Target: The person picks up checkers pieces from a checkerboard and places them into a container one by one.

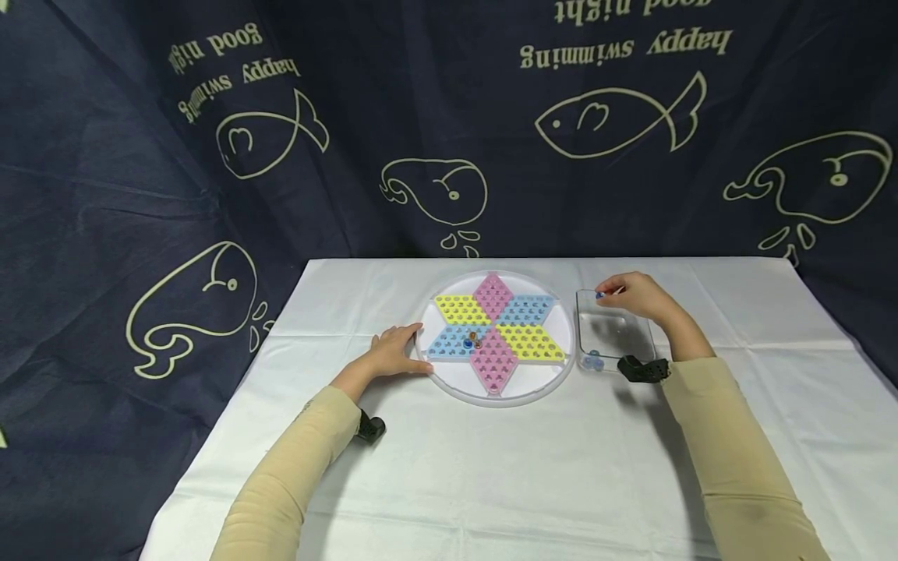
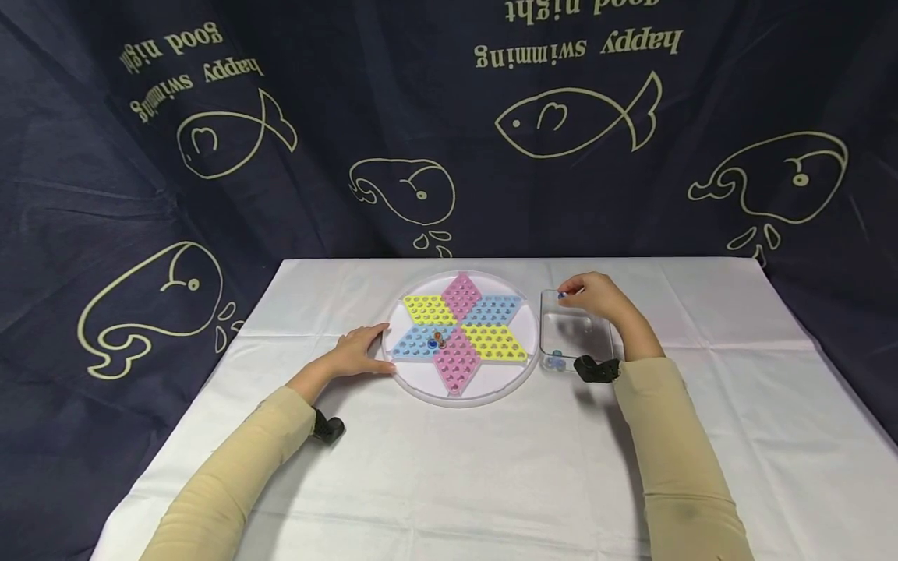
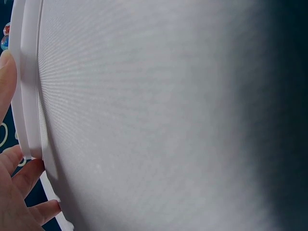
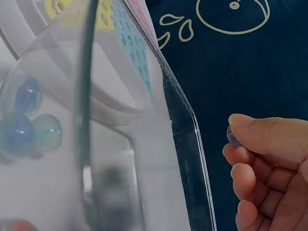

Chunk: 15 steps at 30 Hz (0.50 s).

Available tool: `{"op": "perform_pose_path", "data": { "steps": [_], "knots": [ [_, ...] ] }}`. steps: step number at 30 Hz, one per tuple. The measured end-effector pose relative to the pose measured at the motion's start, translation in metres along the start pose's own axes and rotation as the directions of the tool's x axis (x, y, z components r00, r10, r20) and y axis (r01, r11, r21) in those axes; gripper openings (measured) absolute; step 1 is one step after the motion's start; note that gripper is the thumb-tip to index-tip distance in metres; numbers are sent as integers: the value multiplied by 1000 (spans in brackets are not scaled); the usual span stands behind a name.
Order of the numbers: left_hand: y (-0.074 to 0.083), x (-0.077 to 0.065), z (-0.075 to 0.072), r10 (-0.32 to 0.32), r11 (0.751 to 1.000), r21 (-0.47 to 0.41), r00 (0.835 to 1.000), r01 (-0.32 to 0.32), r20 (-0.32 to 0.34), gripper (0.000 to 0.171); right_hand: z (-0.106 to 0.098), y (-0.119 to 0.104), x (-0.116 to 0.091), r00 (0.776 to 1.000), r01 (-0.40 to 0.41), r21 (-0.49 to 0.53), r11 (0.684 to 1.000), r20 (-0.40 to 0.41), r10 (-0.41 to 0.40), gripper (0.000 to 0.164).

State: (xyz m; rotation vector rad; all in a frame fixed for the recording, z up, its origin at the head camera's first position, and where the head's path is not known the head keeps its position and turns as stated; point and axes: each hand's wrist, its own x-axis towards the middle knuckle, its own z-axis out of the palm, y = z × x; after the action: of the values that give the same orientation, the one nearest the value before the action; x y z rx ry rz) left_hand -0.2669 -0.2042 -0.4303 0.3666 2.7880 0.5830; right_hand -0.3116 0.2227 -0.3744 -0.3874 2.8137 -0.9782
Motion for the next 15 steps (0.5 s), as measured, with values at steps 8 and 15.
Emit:
{"op": "perform_pose_path", "data": {
  "steps": [8,15],
  "knots": [
    [0,0,0,-2,1000,-8,1000,2,-1,93,-1,2,0,1000,11,21,1000,-15,-10,33],
    [-1,1,0,1,1000,-8,1000,-1,5,93,0,-1,0,1000,11,41,999,-19,-10,36]
  ]
}}
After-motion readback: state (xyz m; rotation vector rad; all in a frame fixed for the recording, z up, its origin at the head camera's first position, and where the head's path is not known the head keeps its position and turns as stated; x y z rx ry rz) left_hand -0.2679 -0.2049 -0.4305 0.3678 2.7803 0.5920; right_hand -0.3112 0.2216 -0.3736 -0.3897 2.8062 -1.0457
